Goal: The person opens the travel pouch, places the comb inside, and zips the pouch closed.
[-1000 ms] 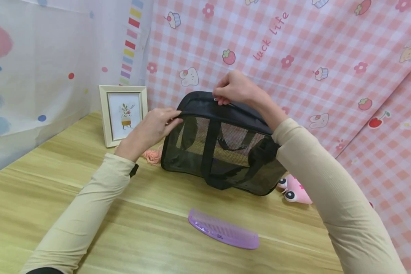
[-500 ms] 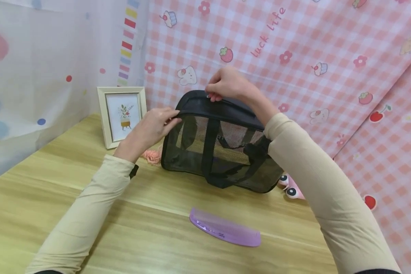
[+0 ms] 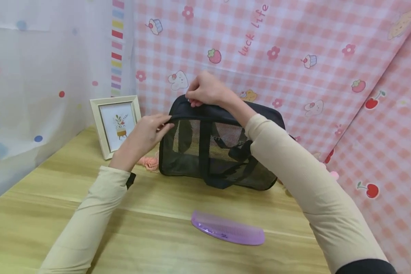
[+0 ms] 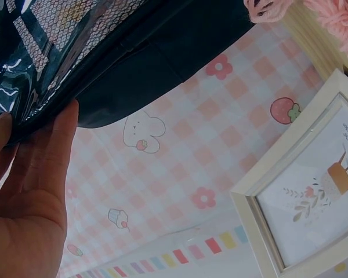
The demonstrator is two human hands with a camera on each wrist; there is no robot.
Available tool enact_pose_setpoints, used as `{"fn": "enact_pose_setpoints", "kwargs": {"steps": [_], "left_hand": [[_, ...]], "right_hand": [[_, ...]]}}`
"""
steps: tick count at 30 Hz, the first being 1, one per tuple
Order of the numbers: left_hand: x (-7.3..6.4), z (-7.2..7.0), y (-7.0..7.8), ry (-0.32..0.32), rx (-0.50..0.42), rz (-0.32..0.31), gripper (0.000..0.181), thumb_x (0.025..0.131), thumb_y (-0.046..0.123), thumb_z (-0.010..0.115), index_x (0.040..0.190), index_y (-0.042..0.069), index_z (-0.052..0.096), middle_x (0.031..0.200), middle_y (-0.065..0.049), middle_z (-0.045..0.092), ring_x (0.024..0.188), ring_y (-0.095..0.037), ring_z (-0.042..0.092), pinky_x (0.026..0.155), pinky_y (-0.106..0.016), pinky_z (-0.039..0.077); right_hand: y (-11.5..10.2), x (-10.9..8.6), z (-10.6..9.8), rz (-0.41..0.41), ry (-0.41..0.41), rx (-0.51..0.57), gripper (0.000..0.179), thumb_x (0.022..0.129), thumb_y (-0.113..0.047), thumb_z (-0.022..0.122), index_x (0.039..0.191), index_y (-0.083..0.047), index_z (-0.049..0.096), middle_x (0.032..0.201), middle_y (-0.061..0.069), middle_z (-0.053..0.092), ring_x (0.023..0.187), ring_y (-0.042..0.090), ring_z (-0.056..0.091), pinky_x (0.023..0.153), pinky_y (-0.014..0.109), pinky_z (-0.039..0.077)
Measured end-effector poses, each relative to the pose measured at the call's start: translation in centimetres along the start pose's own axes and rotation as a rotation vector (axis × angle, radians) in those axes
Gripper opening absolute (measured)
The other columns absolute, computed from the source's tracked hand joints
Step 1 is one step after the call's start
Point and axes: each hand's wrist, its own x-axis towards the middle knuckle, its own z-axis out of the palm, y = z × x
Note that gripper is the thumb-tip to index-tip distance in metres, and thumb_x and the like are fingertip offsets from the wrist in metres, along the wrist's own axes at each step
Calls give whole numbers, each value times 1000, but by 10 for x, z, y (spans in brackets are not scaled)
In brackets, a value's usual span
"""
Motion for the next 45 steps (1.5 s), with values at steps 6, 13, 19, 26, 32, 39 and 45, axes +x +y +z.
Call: {"fn": "enact_pose_setpoints", "kwargs": {"steps": [6, 13, 19, 26, 32, 39, 45], "left_hand": [[-5, 2, -1, 4, -27, -9, 19, 92, 9, 63, 106, -3, 69, 101, -15, 68, 75, -24, 64, 63, -37, 53], [-2, 1, 1, -8, -21, -27, 23, 93, 9, 62, 110, -4, 68, 101, -18, 67, 78, -26, 65, 67, -38, 55], [-2, -2, 1, 11, -3, -24, 21, 91, 6, 64, 108, -5, 68, 100, -19, 67, 77, -27, 65, 66, -39, 56], [-4, -2, 1, 26, 13, 11, 15, 90, 4, 64, 102, -5, 69, 95, -18, 67, 76, -29, 66, 65, -41, 56], [-3, 1, 0, 22, 17, 3, 21, 91, 6, 64, 107, -7, 68, 97, -21, 67, 76, -30, 66, 66, -41, 56], [-4, 1, -2, -2, 26, -20, 22, 92, 8, 63, 109, -6, 67, 99, -21, 67, 78, -30, 66, 67, -41, 56], [-3, 0, -1, -8, 19, -32, 24, 93, 10, 62, 112, -5, 67, 102, -20, 67, 78, -29, 66, 65, -40, 56]], "right_hand": [[6, -2, 4, -11, 4, 27, 20, 94, -5, 56, 91, 7, 71, 75, 14, 67, 66, 20, 66, 62, 25, 56], [16, -16, 0, 9, -34, 174, 21, 97, -5, 52, 101, 8, 67, 85, 17, 66, 71, 20, 64, 68, 29, 56], [21, -34, -7, -26, -36, 267, 19, 97, -4, 52, 101, 8, 66, 88, 18, 67, 77, 25, 65, 72, 33, 56], [26, -67, -9, -87, -63, 259, 20, 97, -7, 53, 105, 6, 66, 92, 17, 67, 83, 26, 65, 75, 36, 56], [43, -108, -8, -144, -117, 105, 22, 98, -12, 54, 114, -2, 64, 99, 8, 66, 88, 20, 63, 76, 34, 54], [70, -155, 19, -152, -104, 36, 21, 95, -8, 58, 116, -5, 63, 100, 3, 67, 90, 14, 64, 76, 30, 54], [97, -187, 48, -116, -103, 3, 21, 92, -4, 60, 113, -5, 64, 97, 0, 67, 85, 10, 64, 71, 28, 54]]}}
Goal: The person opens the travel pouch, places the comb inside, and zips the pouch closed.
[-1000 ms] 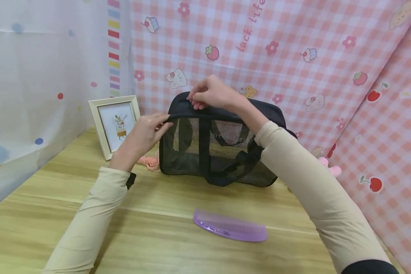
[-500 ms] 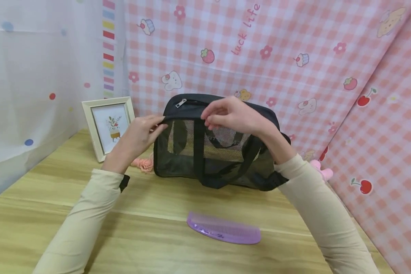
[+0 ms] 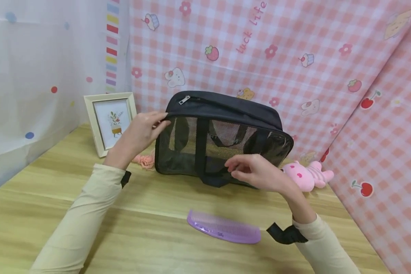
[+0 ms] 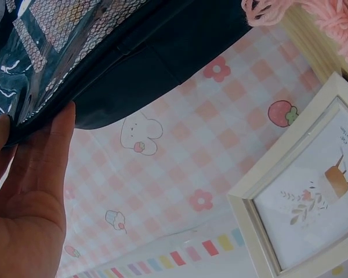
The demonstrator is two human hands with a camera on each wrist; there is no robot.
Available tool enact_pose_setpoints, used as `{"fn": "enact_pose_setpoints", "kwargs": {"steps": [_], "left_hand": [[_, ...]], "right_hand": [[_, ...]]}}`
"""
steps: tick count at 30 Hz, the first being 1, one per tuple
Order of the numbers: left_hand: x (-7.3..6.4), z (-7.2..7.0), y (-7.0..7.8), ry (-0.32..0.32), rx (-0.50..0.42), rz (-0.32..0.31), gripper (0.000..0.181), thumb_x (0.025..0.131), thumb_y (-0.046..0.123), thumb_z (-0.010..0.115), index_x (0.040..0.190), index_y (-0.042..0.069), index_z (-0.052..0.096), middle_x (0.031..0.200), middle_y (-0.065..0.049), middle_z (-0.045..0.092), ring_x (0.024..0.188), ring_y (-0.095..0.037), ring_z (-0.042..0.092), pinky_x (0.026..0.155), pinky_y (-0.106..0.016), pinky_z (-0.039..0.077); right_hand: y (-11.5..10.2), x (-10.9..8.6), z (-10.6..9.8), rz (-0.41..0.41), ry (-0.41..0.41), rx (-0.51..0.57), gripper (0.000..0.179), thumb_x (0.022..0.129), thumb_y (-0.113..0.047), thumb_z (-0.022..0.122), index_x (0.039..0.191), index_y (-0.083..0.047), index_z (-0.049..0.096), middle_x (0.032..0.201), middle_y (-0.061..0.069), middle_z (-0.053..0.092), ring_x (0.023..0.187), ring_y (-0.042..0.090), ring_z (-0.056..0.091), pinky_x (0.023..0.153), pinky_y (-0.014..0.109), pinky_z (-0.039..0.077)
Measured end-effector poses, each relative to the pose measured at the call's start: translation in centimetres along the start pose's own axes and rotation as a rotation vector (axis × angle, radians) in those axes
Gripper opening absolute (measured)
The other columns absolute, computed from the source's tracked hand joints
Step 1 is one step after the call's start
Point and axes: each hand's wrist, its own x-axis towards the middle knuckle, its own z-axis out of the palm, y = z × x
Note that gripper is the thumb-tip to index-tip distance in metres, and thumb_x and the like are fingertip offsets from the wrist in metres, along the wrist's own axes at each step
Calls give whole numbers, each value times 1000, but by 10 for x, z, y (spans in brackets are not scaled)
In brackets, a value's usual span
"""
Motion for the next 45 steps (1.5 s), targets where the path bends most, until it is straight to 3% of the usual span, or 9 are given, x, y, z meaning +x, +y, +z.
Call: {"fn": "enact_pose_setpoints", "kwargs": {"steps": [8, 13, 20, 25, 29, 36, 45], "left_hand": [[1, -3, -1, -19, -18, 0, 23, 94, 10, 61, 110, -5, 67, 95, -17, 68, 73, -24, 64, 62, -36, 54], [1, -3, -3, -28, -36, 6, 23, 94, 9, 61, 110, -6, 67, 96, -17, 67, 75, -23, 64, 65, -35, 55], [0, -4, -2, -31, -19, -28, 24, 94, 10, 61, 111, -6, 66, 97, -18, 67, 77, -24, 65, 67, -36, 55], [0, -4, 0, -41, -36, -38, 23, 94, 10, 60, 111, -5, 67, 98, -18, 67, 77, -25, 64, 67, -37, 55], [1, -5, 1, -48, -35, -43, 23, 95, 11, 59, 111, -4, 67, 100, -17, 67, 76, -24, 64, 65, -37, 55], [0, -1, 0, -28, -35, -16, 21, 94, 9, 60, 108, -4, 68, 99, -18, 67, 77, -26, 65, 68, -38, 56], [1, -1, 1, -7, -18, 1, 20, 93, 7, 61, 107, -4, 68, 102, -19, 67, 80, -29, 66, 69, -40, 56]], "right_hand": [[29, -36, 35, 46, 55, -68, 21, 90, -8, 66, 110, -5, 66, 97, -1, 65, 84, 10, 62, 73, 29, 54], [40, -54, 46, 86, 32, -111, 21, 90, -17, 67, 108, -5, 66, 97, 1, 65, 89, 17, 61, 75, 36, 54], [42, -68, 52, 117, -91, -155, 33, 89, -25, 68, 111, -1, 64, 100, 5, 65, 91, 21, 60, 77, 40, 53], [47, -79, 63, 119, -166, -145, 33, 85, -20, 71, 112, -2, 63, 101, 3, 64, 92, 21, 59, 78, 39, 52], [52, -86, 70, 129, -184, -132, 38, 78, -19, 76, 111, -2, 64, 100, 0, 63, 91, 17, 58, 78, 35, 52], [59, -93, 75, 126, -213, -129, 49, 74, -32, 81, 111, -5, 63, 102, -2, 60, 91, 14, 58, 77, 30, 51], [63, -92, 76, 111, -217, -151, 42, 69, -19, 81, 104, -9, 61, 90, -6, 50, 81, 10, 49, 70, 24, 45]]}}
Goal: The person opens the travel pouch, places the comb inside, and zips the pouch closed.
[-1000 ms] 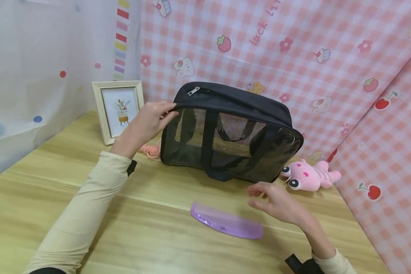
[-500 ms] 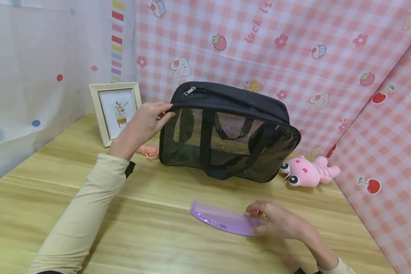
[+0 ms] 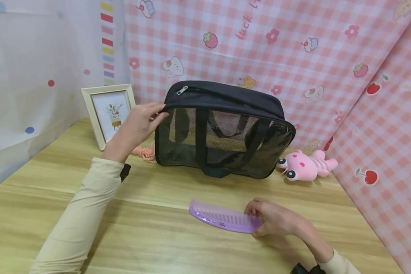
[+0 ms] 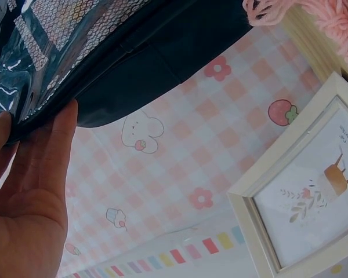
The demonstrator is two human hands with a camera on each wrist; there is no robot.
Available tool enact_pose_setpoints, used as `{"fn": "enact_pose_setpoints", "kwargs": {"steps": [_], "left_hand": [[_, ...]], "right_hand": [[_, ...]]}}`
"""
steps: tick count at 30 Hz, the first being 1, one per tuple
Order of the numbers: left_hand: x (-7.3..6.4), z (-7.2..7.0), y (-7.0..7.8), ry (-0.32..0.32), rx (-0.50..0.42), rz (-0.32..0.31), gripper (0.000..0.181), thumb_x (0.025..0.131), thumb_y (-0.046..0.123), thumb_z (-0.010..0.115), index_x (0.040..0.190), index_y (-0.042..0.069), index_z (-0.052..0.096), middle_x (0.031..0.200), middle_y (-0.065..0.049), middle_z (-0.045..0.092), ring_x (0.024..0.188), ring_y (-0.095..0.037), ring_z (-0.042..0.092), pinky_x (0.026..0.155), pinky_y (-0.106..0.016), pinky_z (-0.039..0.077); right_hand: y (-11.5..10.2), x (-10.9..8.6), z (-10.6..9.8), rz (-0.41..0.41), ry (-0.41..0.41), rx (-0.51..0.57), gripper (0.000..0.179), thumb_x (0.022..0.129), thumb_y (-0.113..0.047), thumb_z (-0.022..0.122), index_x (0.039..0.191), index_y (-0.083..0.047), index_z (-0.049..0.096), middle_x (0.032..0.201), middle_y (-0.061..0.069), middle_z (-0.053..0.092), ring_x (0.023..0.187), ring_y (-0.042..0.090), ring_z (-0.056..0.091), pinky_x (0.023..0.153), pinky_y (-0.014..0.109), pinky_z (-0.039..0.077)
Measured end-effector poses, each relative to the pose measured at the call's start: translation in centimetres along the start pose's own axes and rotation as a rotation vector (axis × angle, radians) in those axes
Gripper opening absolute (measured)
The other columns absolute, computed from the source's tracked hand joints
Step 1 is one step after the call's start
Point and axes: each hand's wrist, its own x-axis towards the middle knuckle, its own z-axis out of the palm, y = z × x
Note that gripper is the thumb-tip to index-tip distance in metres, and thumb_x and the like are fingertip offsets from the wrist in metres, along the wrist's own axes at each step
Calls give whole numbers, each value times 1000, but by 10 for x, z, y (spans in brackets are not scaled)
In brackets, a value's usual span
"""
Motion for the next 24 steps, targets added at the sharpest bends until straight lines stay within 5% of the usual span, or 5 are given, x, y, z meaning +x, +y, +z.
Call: {"fn": "enact_pose_setpoints", "kwargs": {"steps": [9, 18, 24], "left_hand": [[-2, 0, -1, 11, -15, 3, 19, 92, 6, 62, 107, -4, 69, 101, -20, 67, 80, -29, 66, 69, -39, 57], [0, -1, 1, -5, 13, -2, 24, 93, 9, 62, 112, -5, 66, 101, -21, 67, 79, -29, 66, 69, -37, 57], [0, -2, 2, -15, 14, -3, 23, 93, 9, 62, 110, -6, 67, 100, -21, 67, 78, -29, 66, 69, -37, 57]], "right_hand": [[-1, -2, -2, 24, -3, -1, 45, 66, -16, 79, 104, -7, 56, 91, -4, 51, 83, 11, 50, 72, 25, 46], [-2, -8, -18, -35, 73, 37, 41, 65, -2, 69, 103, -5, 56, 88, -2, 53, 78, 11, 52, 64, 23, 48], [-4, -9, -24, -69, 147, -13, 41, 66, -8, 74, 105, -3, 61, 93, -2, 60, 82, 9, 55, 69, 25, 51]]}}
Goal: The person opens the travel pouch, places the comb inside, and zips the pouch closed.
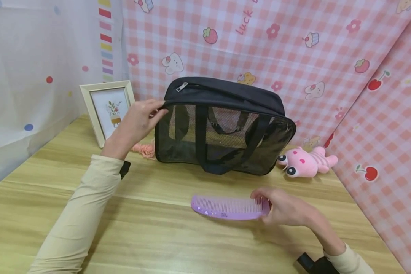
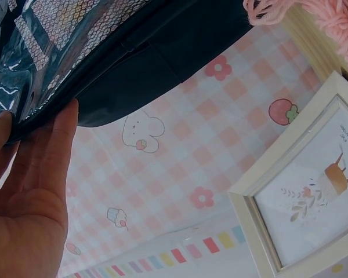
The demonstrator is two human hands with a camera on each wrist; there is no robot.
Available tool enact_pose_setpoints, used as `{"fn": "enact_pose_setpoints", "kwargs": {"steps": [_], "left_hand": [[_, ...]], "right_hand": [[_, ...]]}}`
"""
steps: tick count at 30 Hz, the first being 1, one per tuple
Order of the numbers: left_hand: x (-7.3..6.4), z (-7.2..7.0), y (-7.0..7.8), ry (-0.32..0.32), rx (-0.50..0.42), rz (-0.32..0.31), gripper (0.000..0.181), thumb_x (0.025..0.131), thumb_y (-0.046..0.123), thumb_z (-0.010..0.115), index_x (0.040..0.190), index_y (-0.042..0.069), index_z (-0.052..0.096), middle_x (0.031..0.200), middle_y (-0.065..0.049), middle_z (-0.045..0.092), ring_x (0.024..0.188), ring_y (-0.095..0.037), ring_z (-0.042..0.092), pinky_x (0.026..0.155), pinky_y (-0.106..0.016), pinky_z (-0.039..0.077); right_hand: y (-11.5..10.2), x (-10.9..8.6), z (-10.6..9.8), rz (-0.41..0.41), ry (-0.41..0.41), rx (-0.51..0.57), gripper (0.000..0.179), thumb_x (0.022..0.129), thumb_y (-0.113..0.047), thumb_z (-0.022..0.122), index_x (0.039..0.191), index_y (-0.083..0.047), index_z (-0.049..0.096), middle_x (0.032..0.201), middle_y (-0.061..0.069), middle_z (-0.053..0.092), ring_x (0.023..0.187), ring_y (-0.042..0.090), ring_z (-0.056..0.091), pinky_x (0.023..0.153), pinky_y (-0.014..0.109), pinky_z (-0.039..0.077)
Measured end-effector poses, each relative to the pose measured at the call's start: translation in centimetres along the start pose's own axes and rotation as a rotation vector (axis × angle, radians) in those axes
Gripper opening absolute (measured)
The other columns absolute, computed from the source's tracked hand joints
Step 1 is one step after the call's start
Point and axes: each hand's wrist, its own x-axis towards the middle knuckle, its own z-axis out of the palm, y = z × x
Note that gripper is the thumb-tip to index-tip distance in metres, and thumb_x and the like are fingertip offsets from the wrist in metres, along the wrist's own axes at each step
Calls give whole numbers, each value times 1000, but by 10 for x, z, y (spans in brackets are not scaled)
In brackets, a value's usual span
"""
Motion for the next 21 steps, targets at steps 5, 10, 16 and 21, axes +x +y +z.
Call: {"fn": "enact_pose_setpoints", "kwargs": {"steps": [5, 10, 16, 21], "left_hand": [[0, 0, 0, -1, -5, -20, 23, 92, 8, 62, 111, -5, 66, 101, -21, 66, 79, -30, 66, 70, -39, 57], [0, 1, -1, 8, -9, -19, 23, 92, 7, 63, 110, -6, 67, 99, -21, 66, 78, -30, 66, 69, -40, 56], [0, 0, 1, 11, -8, -17, 23, 93, 8, 62, 110, -6, 67, 100, -21, 66, 79, -30, 65, 70, -40, 56], [0, 0, 0, 7, -7, -14, 23, 93, 8, 62, 110, -6, 67, 101, -21, 66, 79, -30, 65, 70, -40, 56]], "right_hand": [[-3, -1, -6, -19, 62, -38, 43, 68, -14, 78, 107, -3, 63, 100, -1, 63, 86, 9, 57, 72, 27, 52], [-5, -2, -9, -41, 125, 52, 45, 69, -8, 79, 110, -1, 63, 103, 3, 64, 88, 11, 58, 73, 27, 54], [-7, -3, -14, -102, 216, 276, 49, 67, 10, 77, 113, 4, 60, 102, 11, 63, 84, 13, 61, 69, 29, 57], [-9, -4, -18, -134, 265, 395, 50, 70, 13, 76, 116, 6, 59, 101, 15, 63, 80, 15, 62, 67, 27, 57]]}}
